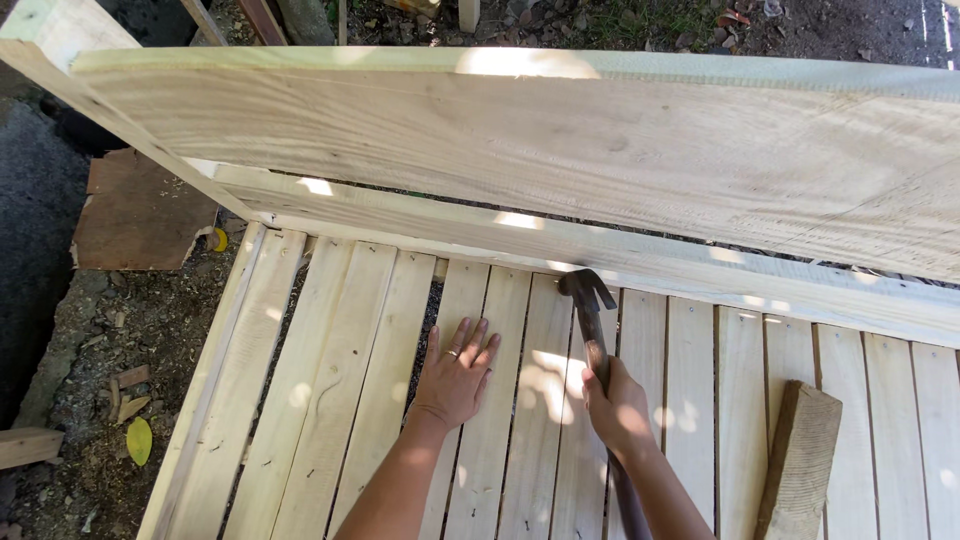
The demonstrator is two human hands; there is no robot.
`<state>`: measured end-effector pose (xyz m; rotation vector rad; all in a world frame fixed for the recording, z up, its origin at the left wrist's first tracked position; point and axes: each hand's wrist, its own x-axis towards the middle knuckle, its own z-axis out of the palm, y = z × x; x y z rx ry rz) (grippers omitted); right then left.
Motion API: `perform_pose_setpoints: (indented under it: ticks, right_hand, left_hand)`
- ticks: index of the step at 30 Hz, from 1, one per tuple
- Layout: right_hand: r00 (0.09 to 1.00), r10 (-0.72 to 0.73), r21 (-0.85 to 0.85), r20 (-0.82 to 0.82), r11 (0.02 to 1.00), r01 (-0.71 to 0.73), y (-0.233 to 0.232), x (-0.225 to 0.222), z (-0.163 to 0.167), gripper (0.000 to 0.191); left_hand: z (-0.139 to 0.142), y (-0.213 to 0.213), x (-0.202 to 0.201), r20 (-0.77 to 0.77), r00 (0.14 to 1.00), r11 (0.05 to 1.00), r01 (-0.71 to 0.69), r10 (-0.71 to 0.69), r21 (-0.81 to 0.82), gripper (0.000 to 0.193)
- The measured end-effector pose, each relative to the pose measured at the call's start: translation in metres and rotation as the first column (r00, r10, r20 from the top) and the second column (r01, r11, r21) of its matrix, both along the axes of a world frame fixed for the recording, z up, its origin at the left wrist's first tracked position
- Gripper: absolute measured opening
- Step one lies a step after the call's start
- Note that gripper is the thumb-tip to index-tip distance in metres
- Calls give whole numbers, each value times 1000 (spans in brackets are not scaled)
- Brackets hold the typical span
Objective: The person hammers nails into slatted wooden boards to assemble a wooden bench-like frame, using a claw hammer by hand. They press and align the slats, hammer nails at several points across the structure, reposition a small wood block, and finally press a corner block into place by hand.
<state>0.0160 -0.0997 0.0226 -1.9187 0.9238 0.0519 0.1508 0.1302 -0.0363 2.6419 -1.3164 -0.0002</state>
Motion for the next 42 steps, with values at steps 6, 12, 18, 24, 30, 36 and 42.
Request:
perform_pose_setpoints:
  ticks: [6, 12, 18, 24, 30, 36, 42]
  right_hand:
    - [986, 164, -335, 21, 931, -147, 11, 3, 22, 27]
    - [983, 160, -374, -89, 909, -182, 13, 13, 37, 32]
    - [969, 145, -336, -198, 919, -206, 8, 26, 33, 33]
    - [983, 127, -398, -131, 902, -170, 6, 10, 29, 33]
    - [977, 139, -431, -160, 881, -196, 6, 27, 10, 34]
    - [972, 154, -437, -176, 873, -218, 25, 21, 40, 37]
    - [899, 337, -683, -279, 588, -433, 30, 29, 42, 36]
  left_hand:
    - [-10, -27, -51, -75, 996, 977, -57, 42, -204, 48]
    - [-14, -37, -64, -146, 983, 972, -136, 108, -190, 46]
    - [-6, -35, -63, -238, 967, 982, -129, 93, -141, 47]
    - [-1, -37, -59, -287, 953, 980, -144, 101, -134, 48]
    - [7, -22, -44, -377, 910, 960, -241, 172, -143, 41]
    - [1, 71, 10, -127, 805, 800, -592, 579, -102, 58]
    - [0, 155, 36, -236, 611, 645, -758, 756, 102, 84]
